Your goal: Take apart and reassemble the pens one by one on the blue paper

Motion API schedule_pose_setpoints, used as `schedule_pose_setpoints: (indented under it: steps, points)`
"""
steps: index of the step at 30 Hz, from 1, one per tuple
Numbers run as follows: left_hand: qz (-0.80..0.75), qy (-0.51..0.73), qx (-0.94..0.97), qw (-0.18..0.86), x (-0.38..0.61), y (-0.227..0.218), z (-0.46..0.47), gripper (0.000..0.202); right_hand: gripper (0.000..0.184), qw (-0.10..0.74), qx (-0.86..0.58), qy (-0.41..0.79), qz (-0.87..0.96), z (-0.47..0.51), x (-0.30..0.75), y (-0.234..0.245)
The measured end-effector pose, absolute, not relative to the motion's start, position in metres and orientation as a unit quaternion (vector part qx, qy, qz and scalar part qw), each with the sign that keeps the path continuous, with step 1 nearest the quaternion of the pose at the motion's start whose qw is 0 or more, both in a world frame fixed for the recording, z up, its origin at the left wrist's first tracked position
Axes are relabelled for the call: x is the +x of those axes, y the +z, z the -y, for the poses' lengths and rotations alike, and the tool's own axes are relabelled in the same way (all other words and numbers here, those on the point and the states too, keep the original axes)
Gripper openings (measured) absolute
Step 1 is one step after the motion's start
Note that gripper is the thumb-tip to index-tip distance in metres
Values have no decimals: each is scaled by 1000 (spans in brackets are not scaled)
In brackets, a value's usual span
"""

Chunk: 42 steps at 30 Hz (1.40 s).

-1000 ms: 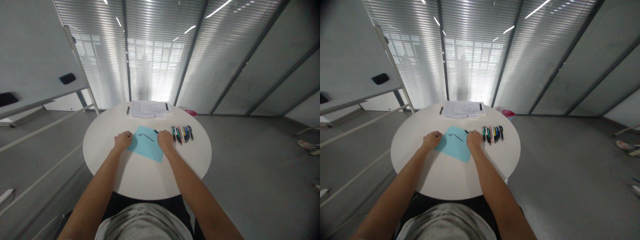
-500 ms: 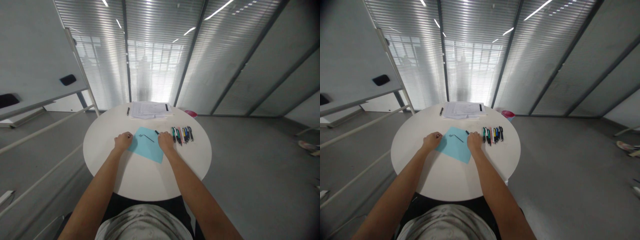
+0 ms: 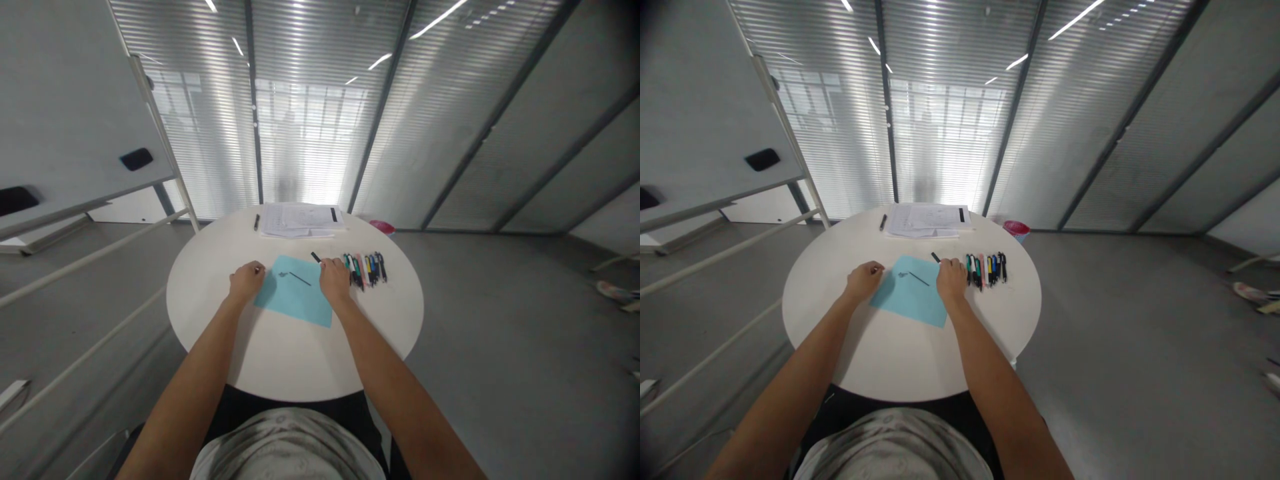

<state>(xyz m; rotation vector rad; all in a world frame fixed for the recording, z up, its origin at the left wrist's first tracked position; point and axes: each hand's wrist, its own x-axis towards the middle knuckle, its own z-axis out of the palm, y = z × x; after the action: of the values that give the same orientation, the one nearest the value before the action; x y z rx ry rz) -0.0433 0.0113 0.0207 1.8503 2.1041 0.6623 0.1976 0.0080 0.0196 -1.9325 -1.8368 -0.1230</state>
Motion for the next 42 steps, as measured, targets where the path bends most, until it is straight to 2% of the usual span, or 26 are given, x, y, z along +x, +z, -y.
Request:
schedule_pose_setpoints:
  steps: [5, 10, 13, 22, 28, 35, 42]
  points:
    - [-670, 336, 651, 120, -41, 21, -11, 32, 31, 408, -629, 36, 660, -10, 196, 22]
    - [-617, 376, 681, 118, -35, 23, -7, 32, 35, 541, -542, 257, 590, -17, 187, 17]
    - [-581, 372, 719, 90, -31, 25, -5, 30, 38, 582, -499, 359, 533, -18, 181, 17]
    - [-495, 347, 795, 51, -11, 33, 10, 25, 40, 569, -450, 456, 515, -2, 159, 32]
    - [-445, 390, 803, 71, -7, 28, 9, 21, 39, 539, -439, 481, 534, 2, 153, 33]
    - [-406, 450, 788, 110, -8, 24, 7, 31, 36, 513, -419, 514, 545, 1, 154, 30]
    - [-392, 452, 791, 128, -6, 25, 9, 20, 37, 494, -406, 544, 544, -2, 156, 25]
